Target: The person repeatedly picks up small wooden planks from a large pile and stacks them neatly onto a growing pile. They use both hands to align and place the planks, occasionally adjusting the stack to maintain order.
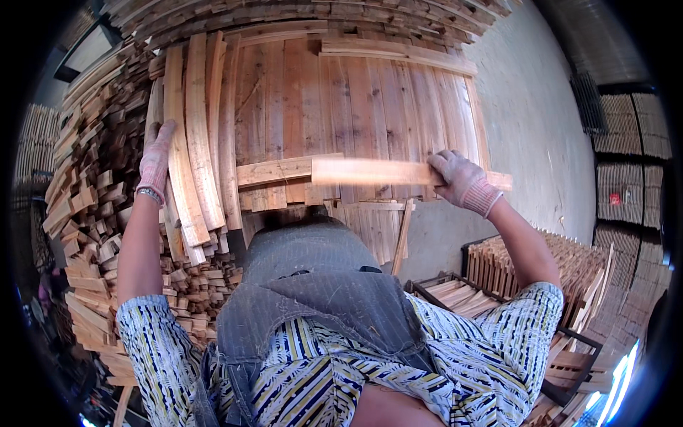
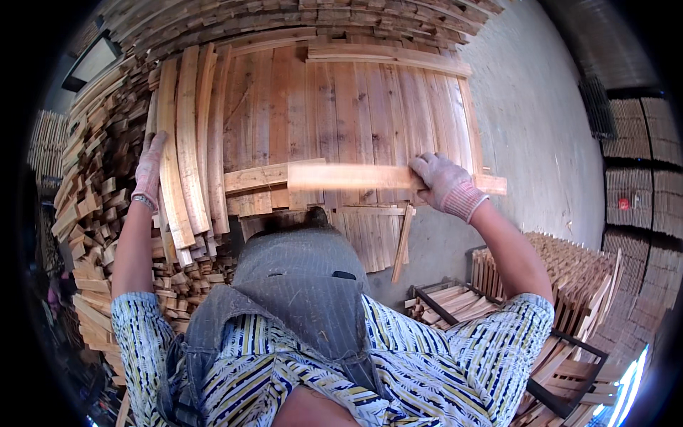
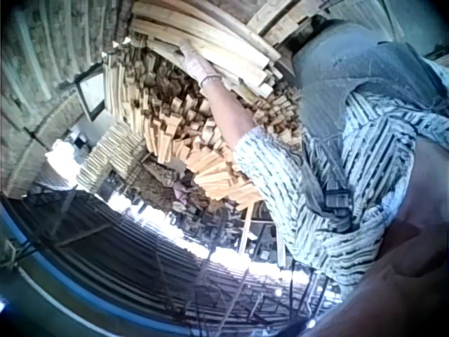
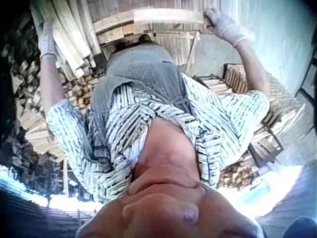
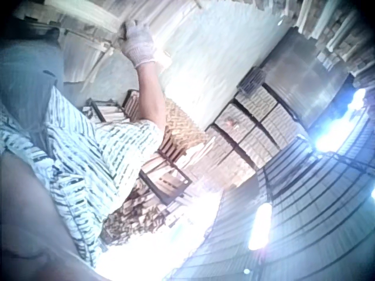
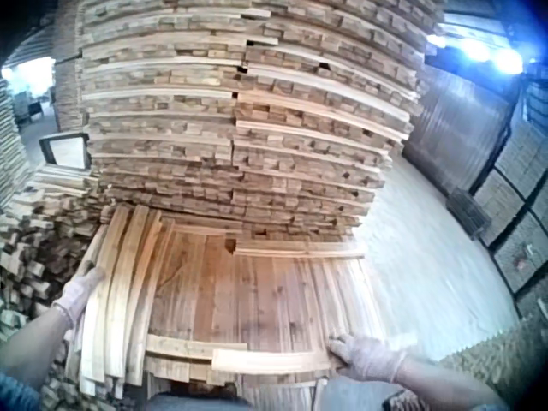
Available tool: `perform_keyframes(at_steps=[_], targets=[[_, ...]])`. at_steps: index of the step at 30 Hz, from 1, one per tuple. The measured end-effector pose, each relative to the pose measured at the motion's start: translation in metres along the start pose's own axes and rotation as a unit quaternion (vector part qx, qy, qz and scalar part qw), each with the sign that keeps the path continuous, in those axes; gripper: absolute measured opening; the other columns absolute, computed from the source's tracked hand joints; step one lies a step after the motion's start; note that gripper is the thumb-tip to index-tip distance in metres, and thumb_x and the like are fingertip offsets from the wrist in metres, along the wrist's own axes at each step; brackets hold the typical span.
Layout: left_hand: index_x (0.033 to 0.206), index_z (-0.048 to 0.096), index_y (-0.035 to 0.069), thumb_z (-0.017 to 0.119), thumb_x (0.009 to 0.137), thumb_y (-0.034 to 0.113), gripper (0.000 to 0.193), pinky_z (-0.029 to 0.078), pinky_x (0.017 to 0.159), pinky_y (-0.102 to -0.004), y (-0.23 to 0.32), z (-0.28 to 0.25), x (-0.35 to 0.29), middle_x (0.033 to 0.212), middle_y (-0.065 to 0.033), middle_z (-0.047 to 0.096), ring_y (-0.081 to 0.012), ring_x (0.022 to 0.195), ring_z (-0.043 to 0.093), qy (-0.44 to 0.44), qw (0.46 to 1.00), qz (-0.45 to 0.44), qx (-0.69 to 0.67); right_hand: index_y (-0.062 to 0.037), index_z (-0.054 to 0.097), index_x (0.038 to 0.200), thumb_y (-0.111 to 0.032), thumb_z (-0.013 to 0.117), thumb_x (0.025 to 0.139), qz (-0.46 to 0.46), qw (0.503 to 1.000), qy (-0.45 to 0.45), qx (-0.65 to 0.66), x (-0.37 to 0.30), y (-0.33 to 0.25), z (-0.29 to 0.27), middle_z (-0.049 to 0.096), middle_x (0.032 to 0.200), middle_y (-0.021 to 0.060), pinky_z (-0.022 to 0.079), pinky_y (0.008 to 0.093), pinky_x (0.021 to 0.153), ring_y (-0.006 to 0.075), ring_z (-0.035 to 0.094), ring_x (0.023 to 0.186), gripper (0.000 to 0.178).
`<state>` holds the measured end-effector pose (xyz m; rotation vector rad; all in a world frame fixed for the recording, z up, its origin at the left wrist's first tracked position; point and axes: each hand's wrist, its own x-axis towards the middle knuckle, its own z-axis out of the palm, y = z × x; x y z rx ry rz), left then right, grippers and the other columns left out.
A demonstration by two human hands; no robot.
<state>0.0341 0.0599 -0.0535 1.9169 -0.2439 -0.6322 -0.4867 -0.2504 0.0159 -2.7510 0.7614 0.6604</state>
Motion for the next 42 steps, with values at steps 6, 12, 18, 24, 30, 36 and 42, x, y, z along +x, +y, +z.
perform_keyframes(at_steps=[6, 12, 18, 24, 30, 36, 42], targets=[[0.146, 0.045, 0.004, 0.064, 0.091, 0.051, 0.075, 0.045, 0.1, -0.0343, 0.006, 0.0, -0.011, 0.132, -0.0145, 0.06, -0.0249, 0.114, 0.059, -0.021, 1.0, -0.019, -0.002, -0.0116, 0.059, 0.119, -0.022, 0.071, 0.086, -0.038, 0.999, 0.008, -0.015, 0.004, 0.016, 0.059, 0.062, 0.116, 0.0124, 0.053, 0.0436, 0.094, 0.033, 0.06, 0.113, 0.037], [0.149, 0.041, 0.003, 0.056, 0.096, 0.053, 0.075, 0.047, 0.104, -0.0391, 0.017, 0.003, -0.017, 0.141, -0.0175, 0.052, -0.0288, 0.121, 0.056, -0.079, 0.997, 0.002, -0.008, -0.0114, 0.068, 0.11, -0.015, 0.071, 0.081, 0.027, 0.999, 0.0, 0.024, 0.017, 0.028, 0.053, 0.065, 0.115, 0.0135, 0.053, 0.046, 0.092, 0.0342, 0.062, 0.112, 0.029], [0.152, 0.036, 0.004, 0.059, 0.095, 0.051, 0.078, 0.048, 0.103, -0.0376, 0.004, -0.006, -0.006, 0.142, -0.0157, 0.05, -0.0289, 0.12, 0.057, -0.062, 0.998, 0.014, 0.017, -0.0184, 0.066, 0.124, -0.029, 0.071, 0.089, 0.018, 0.999, -0.029, 0.029, 0.024, 0.027, 0.062, 0.062, 0.126, 0.0119, 0.054, 0.046, 0.095, 0.0327, 0.059, 0.121, 0.037], [0.154, 0.033, 0.003, 0.059, 0.094, 0.05, 0.08, 0.048, 0.104, -0.0377, 0.006, -0.004, -0.007, 0.144, -0.0156, 0.049, -0.0272, 0.12, 0.057, -0.034, 0.999, -0.015, 0.005, -0.013, 0.066, 0.119, -0.014, 0.079, 0.079, -0.002, 0.998, -0.022, 0.061, 0.022, 0.038, 0.066, 0.062, 0.122, 0.0124, 0.055, 0.0447, 0.093, 0.0301, 0.061, 0.114, 0.042], [0.143, 0.052, 0.003, 0.065, 0.097, 0.036, 0.058, 0.048, 0.101, -0.0336, -0.001, -0.008, -0.016, 0.134, -0.0093, 0.062, -0.02, 0.117, 0.059, 0.004, 0.993, -0.072, -0.092, -0.0127, 0.061, 0.116, -0.019, 0.063, 0.086, -0.016, 0.997, 0.059, 0.049, 0.016, 0.03, 0.054, 0.06, 0.119, 0.0162, 0.05, 0.0487, 0.091, 0.0366, 0.059, 0.109, 0.031], [0.157, 0.019, -0.004, 0.067, 0.087, 0.054, 0.102, 0.039, 0.111, -0.0384, 0.025, 0.001, -0.023, 0.15, -0.0244, 0.045, -0.0312, 0.136, 0.048, 0.003, 0.998, -0.038, 0.041, -0.0084, 0.046, 0.145, -0.044, 0.075, 0.083, 0.007, 0.997, -0.048, 0.053, 0.064, -0.014, 0.012, 0.057, 0.137, 0.0215, 0.049, 0.0429, 0.103, 0.0366, 0.059, 0.121, 0.077], [0.158, 0.023, -0.001, 0.061, 0.087, 0.069, 0.107, 0.026, 0.12, -0.0385, 0.025, -0.041, -0.01, 0.158, -0.0264, 0.033, -0.0329, 0.148, 0.032, -0.106, 0.99, -0.084, 0.043, -0.0003, 0.038, 0.149, -0.044, 0.067, 0.095, -0.107, 0.644, -0.012, 0.757, 0.173, -0.142, -0.009, 0.056, 0.136, 0.0195, 0.052, 0.0364, 0.1, 0.0282, 0.061, 0.117, 0.076]])
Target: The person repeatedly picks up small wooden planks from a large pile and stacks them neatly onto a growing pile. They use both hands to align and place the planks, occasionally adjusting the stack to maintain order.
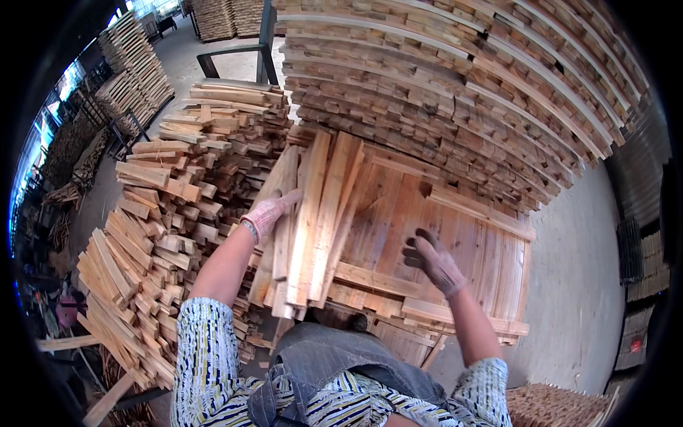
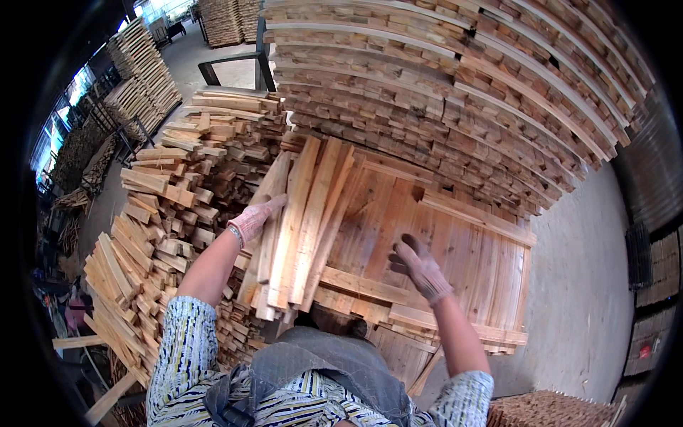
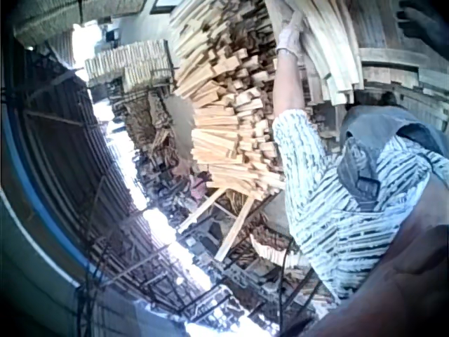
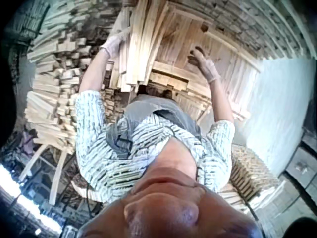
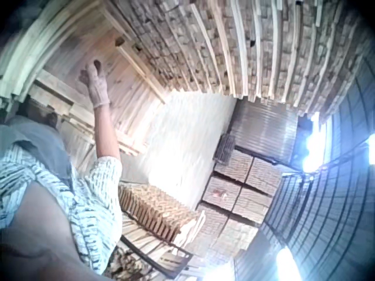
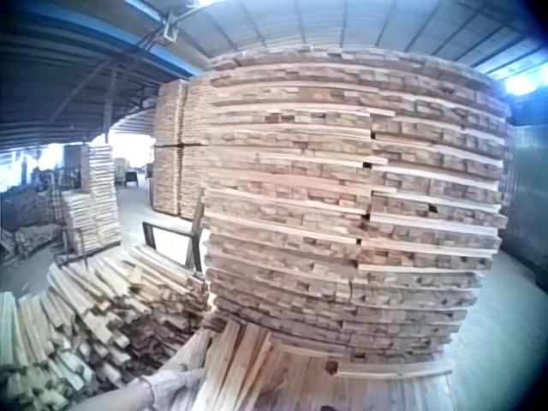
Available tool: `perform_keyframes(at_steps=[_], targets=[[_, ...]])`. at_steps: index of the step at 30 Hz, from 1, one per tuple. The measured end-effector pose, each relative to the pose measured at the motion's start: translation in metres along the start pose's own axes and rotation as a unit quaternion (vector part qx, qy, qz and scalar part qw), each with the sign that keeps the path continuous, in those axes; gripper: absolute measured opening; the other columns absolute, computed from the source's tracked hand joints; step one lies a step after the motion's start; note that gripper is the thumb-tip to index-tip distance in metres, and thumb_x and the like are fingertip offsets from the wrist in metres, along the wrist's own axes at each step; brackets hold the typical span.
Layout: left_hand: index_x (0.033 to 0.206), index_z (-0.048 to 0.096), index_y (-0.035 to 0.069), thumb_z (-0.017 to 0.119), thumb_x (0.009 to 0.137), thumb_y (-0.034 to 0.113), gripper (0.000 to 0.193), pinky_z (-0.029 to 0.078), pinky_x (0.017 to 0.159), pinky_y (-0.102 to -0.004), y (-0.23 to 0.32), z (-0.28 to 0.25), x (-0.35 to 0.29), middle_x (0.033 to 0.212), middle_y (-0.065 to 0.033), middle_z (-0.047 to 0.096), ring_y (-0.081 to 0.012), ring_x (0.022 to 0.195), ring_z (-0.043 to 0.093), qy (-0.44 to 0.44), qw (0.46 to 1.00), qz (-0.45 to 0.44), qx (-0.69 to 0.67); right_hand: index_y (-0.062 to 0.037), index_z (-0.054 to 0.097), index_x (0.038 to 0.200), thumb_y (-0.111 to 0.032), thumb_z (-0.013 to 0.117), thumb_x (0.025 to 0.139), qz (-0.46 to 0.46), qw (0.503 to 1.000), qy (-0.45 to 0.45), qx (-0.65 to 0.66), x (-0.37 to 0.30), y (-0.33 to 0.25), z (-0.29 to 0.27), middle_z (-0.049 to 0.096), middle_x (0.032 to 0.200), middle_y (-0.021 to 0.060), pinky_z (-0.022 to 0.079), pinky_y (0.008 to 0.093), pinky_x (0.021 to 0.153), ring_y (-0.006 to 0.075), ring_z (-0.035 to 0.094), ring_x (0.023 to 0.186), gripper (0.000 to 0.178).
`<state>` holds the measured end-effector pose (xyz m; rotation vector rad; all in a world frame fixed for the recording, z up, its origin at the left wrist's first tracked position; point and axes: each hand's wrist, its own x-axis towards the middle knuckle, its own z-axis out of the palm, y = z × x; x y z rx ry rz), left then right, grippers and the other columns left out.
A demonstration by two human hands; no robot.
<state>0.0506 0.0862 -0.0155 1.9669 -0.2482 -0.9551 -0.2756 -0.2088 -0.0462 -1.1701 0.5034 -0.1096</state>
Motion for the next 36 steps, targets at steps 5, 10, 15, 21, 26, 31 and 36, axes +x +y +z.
perform_keyframes(at_steps=[5, 10, 15, 21, 26, 31, 36], targets=[[0.155, 0.037, 0.013, 0.063, 0.089, 0.062, 0.086, 0.037, 0.115, -0.0495, -0.046, -0.023, 0.028, 0.154, -0.0188, 0.044, -0.031, 0.141, 0.043, -0.109, 0.981, -0.015, -0.161, -0.0007, 0.04, 0.148, -0.054, 0.056, 0.099, 0.095, 0.982, 0.071, 0.146, 0.114, 0.053, 0.11, 0.051, 0.143, 0.0214, 0.05, 0.0444, 0.104, 0.0317, 0.058, 0.121, 0.074], [0.144, 0.048, -0.002, 0.066, 0.096, 0.042, 0.068, 0.048, 0.107, -0.0384, -0.073, -0.014, 0.033, 0.137, -0.0161, 0.06, -0.0254, 0.124, 0.059, -0.134, 0.933, -0.047, -0.332, -0.0056, 0.044, 0.148, -0.057, 0.052, 0.1, 0.124, 0.939, -0.005, 0.32, 0.137, 0.084, 0.15, 0.048, 0.149, 0.0163, 0.039, 0.0415, 0.115, 0.0302, 0.048, 0.135, 0.071], [0.155, 0.031, 0.006, 0.079, 0.088, 0.022, 0.084, 0.051, 0.103, -0.0361, -0.065, -0.005, 0.027, 0.133, -0.0152, 0.059, -0.0243, 0.122, 0.059, -0.144, 0.953, -0.024, -0.264, -0.0104, 0.034, 0.153, -0.027, 0.066, 0.098, 0.098, 0.918, 0.069, 0.378, 0.124, 0.09, 0.16, 0.052, 0.143, 0.0117, 0.051, 0.0399, 0.103, 0.0236, 0.055, 0.124, 0.067], [0.159, 0.015, 0.01, 0.077, 0.089, 0.012, 0.093, 0.054, 0.101, -0.0386, -0.036, 0.037, -0.012, 0.133, -0.0141, 0.06, -0.0246, 0.117, 0.062, -0.16, 0.914, 0.039, -0.371, -0.0101, 0.023, 0.158, -0.009, 0.08, 0.085, -0.059, 0.965, 0.121, 0.224, 0.084, 0.052, 0.175, 0.06, 0.132, 0.0121, 0.05, 0.0371, 0.103, 0.0215, 0.058, 0.119, 0.092], [0.153, 0.021, 0.005, 0.072, 0.093, 0.01, 0.078, 0.052, 0.104, -0.0362, 0.012, 0.091, -0.053, 0.128, -0.016, 0.063, -0.026, 0.117, 0.063, -0.217, 0.901, 0.088, -0.365, -0.0133, 0.009, 0.161, -0.007, 0.082, 0.08, -0.038, 0.969, 0.129, 0.209, 0.027, -0.007, 0.131, 0.066, 0.118, 0.0211, 0.054, 0.0377, 0.103, 0.0266, 0.066, 0.109, 0.109], [0.158, 0.015, 0.01, 0.069, 0.097, 0.02, 0.083, 0.045, 0.112, -0.0374, 0.035, 0.181, -0.076, 0.142, -0.0165, 0.054, -0.0239, 0.128, 0.055, -0.294, 0.87, 0.148, -0.368, -0.0079, 0.001, 0.161, -0.007, 0.076, 0.085, -0.091, 0.973, 0.169, 0.128, -0.037, -0.04, 0.059, 0.061, 0.126, 0.0177, 0.054, 0.0363, 0.099, 0.0261, 0.064, 0.112, 0.107], [0.159, 0.006, -0.002, 0.076, 0.09, 0.041, 0.107, 0.037, 0.116, -0.0336, 0.032, 0.289, -0.042, 0.149, -0.0165, 0.047, -0.0234, 0.138, 0.045, -0.339, 0.916, 0.138, -0.164, 0.0025, 0.065, 0.123, -0.034, 0.072, 0.093, -0.02, 0.964, 0.264, 0.005, -0.08, -0.025, -0.04, 0.072, 0.109, 0.012, 0.058, 0.0323, 0.085, 0.0211, 0.07, 0.095, 0.048]])
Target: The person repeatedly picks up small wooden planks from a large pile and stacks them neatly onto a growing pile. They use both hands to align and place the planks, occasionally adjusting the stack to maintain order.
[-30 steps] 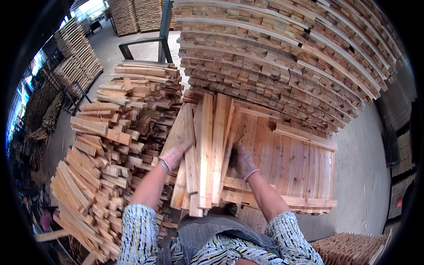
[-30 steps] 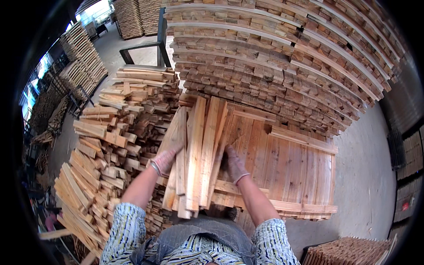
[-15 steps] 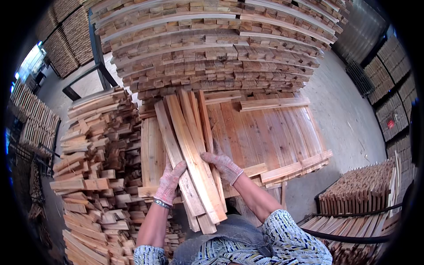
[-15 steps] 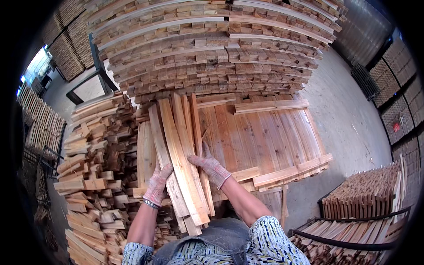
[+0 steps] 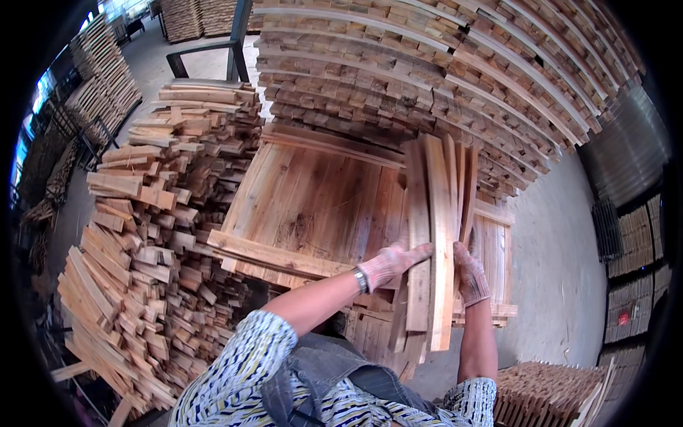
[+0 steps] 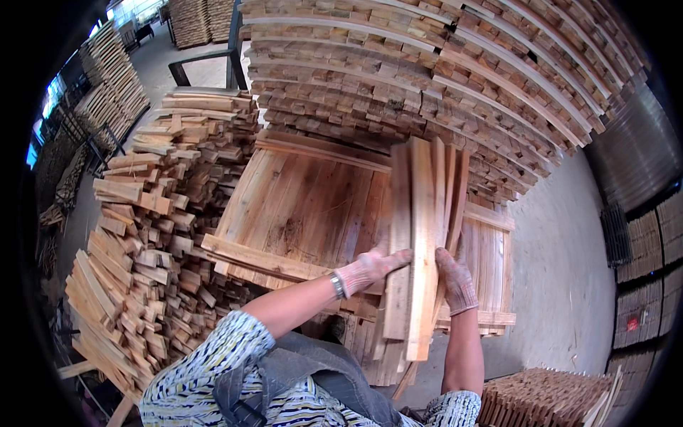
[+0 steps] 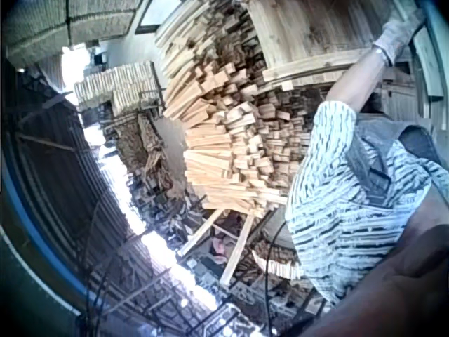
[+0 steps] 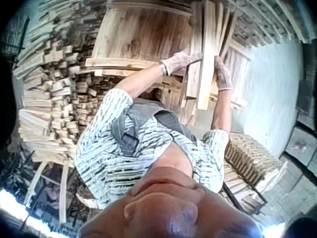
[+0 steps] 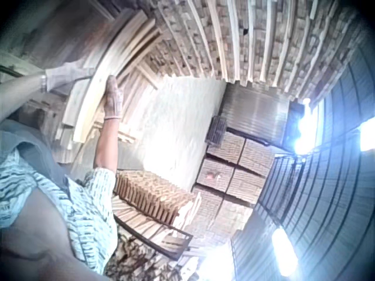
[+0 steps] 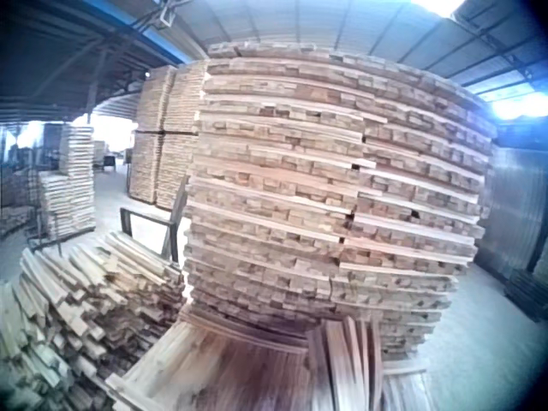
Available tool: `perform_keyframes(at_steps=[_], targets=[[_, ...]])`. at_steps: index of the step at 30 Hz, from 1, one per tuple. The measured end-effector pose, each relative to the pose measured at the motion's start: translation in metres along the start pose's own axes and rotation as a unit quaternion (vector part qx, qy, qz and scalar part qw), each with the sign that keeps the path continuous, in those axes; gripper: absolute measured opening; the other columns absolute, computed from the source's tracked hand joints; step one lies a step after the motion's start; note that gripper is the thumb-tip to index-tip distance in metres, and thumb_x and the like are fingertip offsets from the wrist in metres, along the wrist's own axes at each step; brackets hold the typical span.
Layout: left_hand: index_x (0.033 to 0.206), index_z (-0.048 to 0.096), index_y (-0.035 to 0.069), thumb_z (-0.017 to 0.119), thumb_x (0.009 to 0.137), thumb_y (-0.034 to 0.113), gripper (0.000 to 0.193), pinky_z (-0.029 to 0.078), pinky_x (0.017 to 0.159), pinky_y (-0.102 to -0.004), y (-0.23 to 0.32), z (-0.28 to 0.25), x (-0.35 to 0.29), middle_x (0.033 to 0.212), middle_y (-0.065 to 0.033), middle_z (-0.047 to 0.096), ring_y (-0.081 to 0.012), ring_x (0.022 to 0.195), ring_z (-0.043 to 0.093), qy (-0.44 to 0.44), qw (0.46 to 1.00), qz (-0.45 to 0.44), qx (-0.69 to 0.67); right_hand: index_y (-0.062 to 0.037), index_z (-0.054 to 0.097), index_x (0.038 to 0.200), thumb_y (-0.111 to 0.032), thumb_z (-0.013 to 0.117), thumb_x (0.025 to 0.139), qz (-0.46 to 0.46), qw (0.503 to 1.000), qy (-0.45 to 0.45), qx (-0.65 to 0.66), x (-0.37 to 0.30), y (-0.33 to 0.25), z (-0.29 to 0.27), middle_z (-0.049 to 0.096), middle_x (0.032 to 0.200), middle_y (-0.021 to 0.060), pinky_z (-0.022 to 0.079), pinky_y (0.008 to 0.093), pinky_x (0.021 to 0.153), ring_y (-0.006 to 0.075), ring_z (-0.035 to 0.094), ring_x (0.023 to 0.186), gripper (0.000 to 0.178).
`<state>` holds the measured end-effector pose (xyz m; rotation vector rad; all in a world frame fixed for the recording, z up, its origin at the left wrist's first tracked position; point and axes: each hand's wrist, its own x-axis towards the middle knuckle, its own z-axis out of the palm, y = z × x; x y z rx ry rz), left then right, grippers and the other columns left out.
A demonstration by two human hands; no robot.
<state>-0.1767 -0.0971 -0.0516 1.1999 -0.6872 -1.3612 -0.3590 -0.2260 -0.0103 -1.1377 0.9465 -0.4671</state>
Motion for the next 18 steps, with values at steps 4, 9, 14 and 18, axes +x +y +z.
perform_keyframes(at_steps=[4, 9, 14, 18], targets=[[0.157, 0.002, -0.007, 0.055, 0.096, 0.06, 0.105, 0.028, 0.12, -0.0353, -0.024, 0.02, 0.042, 0.156, -0.0305, 0.03, -0.0363, 0.146, 0.033, -0.03, 0.959, -0.064, 0.273, 0.0047, 0.026, 0.155, -0.063, 0.048, 0.097, 0.024, 0.885, 0.091, -0.455, 0.021, 0.025, -0.046, 0.047, 0.147, 0.032, 0.042, 0.0371, 0.109, 0.0424, 0.051, 0.133, 0.092], [0.16, 0.001, 0.003, 0.045, 0.097, 0.064, 0.098, 0.026, 0.121, -0.0383, -0.012, 0.019, 0.044, 0.159, -0.0328, 0.023, -0.0408, 0.148, 0.029, -0.019, 0.908, -0.141, 0.395, 0.0002, 0.021, 0.158, -0.062, 0.053, 0.094, -0.026, 0.916, 0.142, -0.374, 0.013, 0.019, -0.023, 0.034, 0.157, 0.0303, 0.028, 0.0381, 0.12, 0.0404, 0.034, 0.146, 0.095], [0.16, 0.009, 0.003, 0.046, 0.098, 0.05, 0.086, 0.039, 0.113, -0.0409, 0.007, -0.028, 0.047, 0.146, -0.0317, 0.046, -0.0412, 0.134, 0.049, -0.132, 0.882, -0.111, 0.438, -0.0124, 0.01, 0.162, -0.063, 0.075, 0.075, 0.052, 0.772, 0.116, -0.623, 0.007, -0.002, 0.033, 0.015, 0.164, 0.0255, 0.028, 0.0451, 0.121, 0.0429, 0.017, 0.152, 0.12], [0.148, 0.04, 0.005, 0.051, 0.097, 0.035, 0.06, 0.044, 0.107, -0.0467, 0.036, -0.121, 0.072, 0.135, -0.0258, 0.059, -0.0375, 0.126, 0.057, -0.121, 0.846, 0.008, 0.519, -0.0135, 0.012, 0.161, -0.059, 0.081, 0.07, 0.044, 0.781, 0.113, -0.612, 0.006, -0.01, 0.048, 0.017, 0.163, 0.0246, 0.03, 0.0459, 0.121, 0.0436, 0.02, 0.15, 0.123]])
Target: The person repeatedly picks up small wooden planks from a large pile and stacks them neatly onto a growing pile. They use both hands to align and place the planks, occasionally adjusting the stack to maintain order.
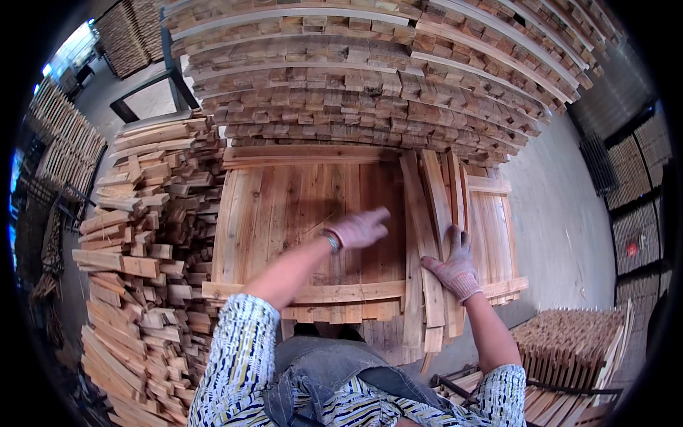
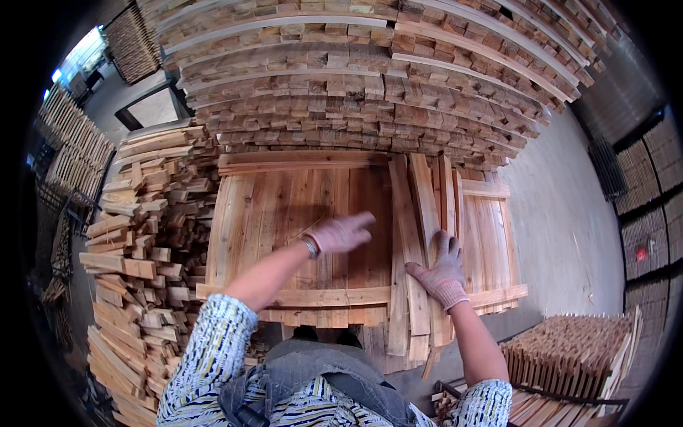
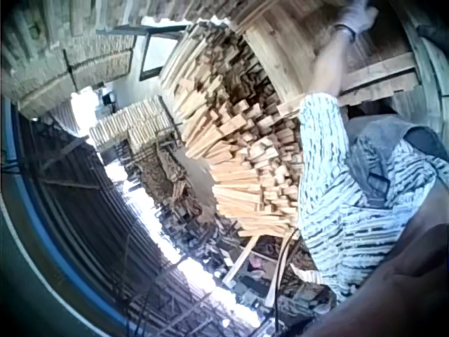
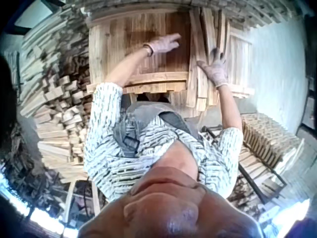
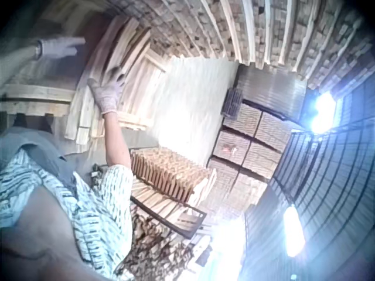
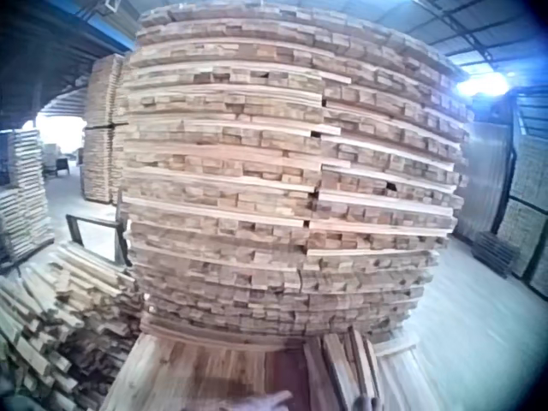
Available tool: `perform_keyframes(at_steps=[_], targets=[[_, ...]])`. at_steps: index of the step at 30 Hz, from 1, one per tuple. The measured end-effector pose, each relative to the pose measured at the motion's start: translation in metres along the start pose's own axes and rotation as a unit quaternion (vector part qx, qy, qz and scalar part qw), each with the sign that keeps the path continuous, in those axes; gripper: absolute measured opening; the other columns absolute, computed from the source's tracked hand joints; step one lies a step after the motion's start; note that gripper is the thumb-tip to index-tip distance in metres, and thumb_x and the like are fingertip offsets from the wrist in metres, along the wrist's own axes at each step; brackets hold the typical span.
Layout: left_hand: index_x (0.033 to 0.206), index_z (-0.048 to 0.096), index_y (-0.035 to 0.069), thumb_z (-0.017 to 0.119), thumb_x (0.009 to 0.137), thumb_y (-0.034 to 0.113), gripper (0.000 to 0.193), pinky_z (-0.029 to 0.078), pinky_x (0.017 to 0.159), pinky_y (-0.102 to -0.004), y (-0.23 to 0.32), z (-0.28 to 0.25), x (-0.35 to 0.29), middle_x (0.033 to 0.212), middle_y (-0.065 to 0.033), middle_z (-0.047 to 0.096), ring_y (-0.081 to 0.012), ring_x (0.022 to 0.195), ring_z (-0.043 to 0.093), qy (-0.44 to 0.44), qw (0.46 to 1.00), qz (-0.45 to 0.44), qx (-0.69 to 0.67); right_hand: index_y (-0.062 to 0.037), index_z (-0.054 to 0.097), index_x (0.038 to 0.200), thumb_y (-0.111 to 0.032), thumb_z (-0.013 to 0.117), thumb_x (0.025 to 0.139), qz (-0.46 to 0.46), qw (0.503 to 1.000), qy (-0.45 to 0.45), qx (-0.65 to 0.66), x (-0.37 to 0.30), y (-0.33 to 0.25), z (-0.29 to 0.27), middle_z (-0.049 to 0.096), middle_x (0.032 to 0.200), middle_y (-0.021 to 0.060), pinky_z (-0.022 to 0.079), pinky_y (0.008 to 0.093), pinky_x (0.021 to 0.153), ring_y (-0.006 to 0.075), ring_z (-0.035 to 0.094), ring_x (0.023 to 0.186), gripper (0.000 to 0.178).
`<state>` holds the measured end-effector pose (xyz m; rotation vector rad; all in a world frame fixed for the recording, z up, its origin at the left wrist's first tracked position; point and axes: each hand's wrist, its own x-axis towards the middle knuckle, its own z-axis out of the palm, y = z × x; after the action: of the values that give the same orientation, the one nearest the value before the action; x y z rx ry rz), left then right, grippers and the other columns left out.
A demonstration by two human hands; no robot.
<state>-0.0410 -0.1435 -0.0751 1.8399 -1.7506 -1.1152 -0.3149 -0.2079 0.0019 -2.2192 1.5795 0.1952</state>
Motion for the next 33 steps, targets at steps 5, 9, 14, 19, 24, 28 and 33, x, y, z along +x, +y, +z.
perform_keyframes(at_steps=[5, 9, 14, 19, 24, 28, 33], targets=[[0.154, 0.033, 0.009, 0.053, 0.097, 0.042, 0.069, 0.023, 0.118, -0.0628, -0.095, -0.101, 0.032, 0.162, -0.0171, 0.031, -0.0387, 0.148, 0.03, 0.128, 0.902, -0.128, 0.392, -0.0116, 0.019, 0.158, -0.055, 0.083, 0.069, -0.009, 0.999, 0.031, -0.011, 0.002, 0.005, 0.0, 0.024, 0.159, 0.0246, 0.032, 0.0459, 0.119, 0.042, 0.027, 0.147, 0.118], [0.154, 0.032, 0.01, 0.061, 0.094, 0.036, 0.072, 0.024, 0.119, -0.0555, -0.135, -0.133, 0.056, 0.159, -0.0164, 0.035, -0.0363, 0.148, 0.03, 0.125, 0.887, -0.163, 0.414, -0.0108, 0.018, 0.159, -0.054, 0.083, 0.069, -0.021, 0.999, 0.042, 0.0, 0.004, 0.007, 0.004, 0.023, 0.159, 0.0254, 0.032, 0.0458, 0.118, 0.0426, 0.027, 0.147, 0.12], [0.138, 0.046, 0.013, 0.071, 0.089, 0.022, 0.056, 0.041, 0.105, -0.0459, -0.144, -0.146, 0.071, 0.136, -0.0116, 0.055, -0.0328, 0.129, 0.049, 0.128, 0.894, -0.162, 0.397, -0.0089, 0.019, 0.159, -0.054, 0.083, 0.068, -0.015, 0.999, 0.034, -0.003, 0.004, 0.003, 0.0, 0.022, 0.159, 0.0275, 0.03, 0.0458, 0.12, 0.0429, 0.026, 0.148, 0.12], [0.135, 0.049, 0.014, 0.063, 0.09, 0.014, 0.047, 0.041, 0.106, -0.0452, -0.143, -0.151, 0.069, 0.137, -0.0132, 0.055, -0.0316, 0.131, 0.05, 0.128, 0.91, -0.15, 0.365, -0.0088, 0.021, 0.158, -0.052, 0.084, 0.067, 0.003, 1.0, 0.017, 0.007, 0.002, -0.004, -0.008, 0.021, 0.16, 0.0279, 0.029, 0.0446, 0.121, 0.0425, 0.025, 0.149, 0.119], [0.135, 0.048, 0.015, 0.067, 0.089, 0.018, 0.05, 0.039, 0.108, -0.045, -0.146, -0.143, 0.051, 0.137, -0.0125, 0.055, -0.0313, 0.13, 0.049, 0.118, 0.922, -0.124, 0.346, -0.0088, 0.021, 0.158, -0.054, 0.082, 0.068, 0.016, 1.0, 0.008, -0.008, 0.003, -0.008, -0.01, 0.02, 0.16, 0.0274, 0.029, 0.0446, 0.121, 0.0429, 0.024, 0.148, 0.118], [0.136, 0.048, 0.015, 0.066, 0.089, 0.016, 0.05, 0.039, 0.108, -0.0466, -0.148, -0.134, 0.044, 0.136, -0.0127, 0.055, -0.0324, 0.13, 0.049, 0.13, 0.92, -0.116, 0.352, -0.009, 0.021, 0.157, -0.053, 0.083, 0.067, 0.009, 1.0, 0.018, 0.005, 0.002, -0.005, -0.008, 0.023, 0.159, 0.0263, 0.03, 0.0454, 0.12, 0.043, 0.025, 0.148, 0.118], [0.132, 0.05, 0.009, 0.064, 0.086, 0.012, 0.048, 0.044, 0.102, -0.05, -0.161, -0.139, 0.048, 0.128, -0.0171, 0.058, -0.036, 0.125, 0.053, 0.119, 0.94, -0.076, 0.31, -0.0054, 0.023, 0.156, -0.046, 0.084, 0.071, -0.03, 0.998, 0.039, 0.034, 0.003, 0.002, -0.001, 0.025, 0.158, 0.0276, 0.03, 0.0431, 0.12, 0.0426, 0.027, 0.147, 0.112]])
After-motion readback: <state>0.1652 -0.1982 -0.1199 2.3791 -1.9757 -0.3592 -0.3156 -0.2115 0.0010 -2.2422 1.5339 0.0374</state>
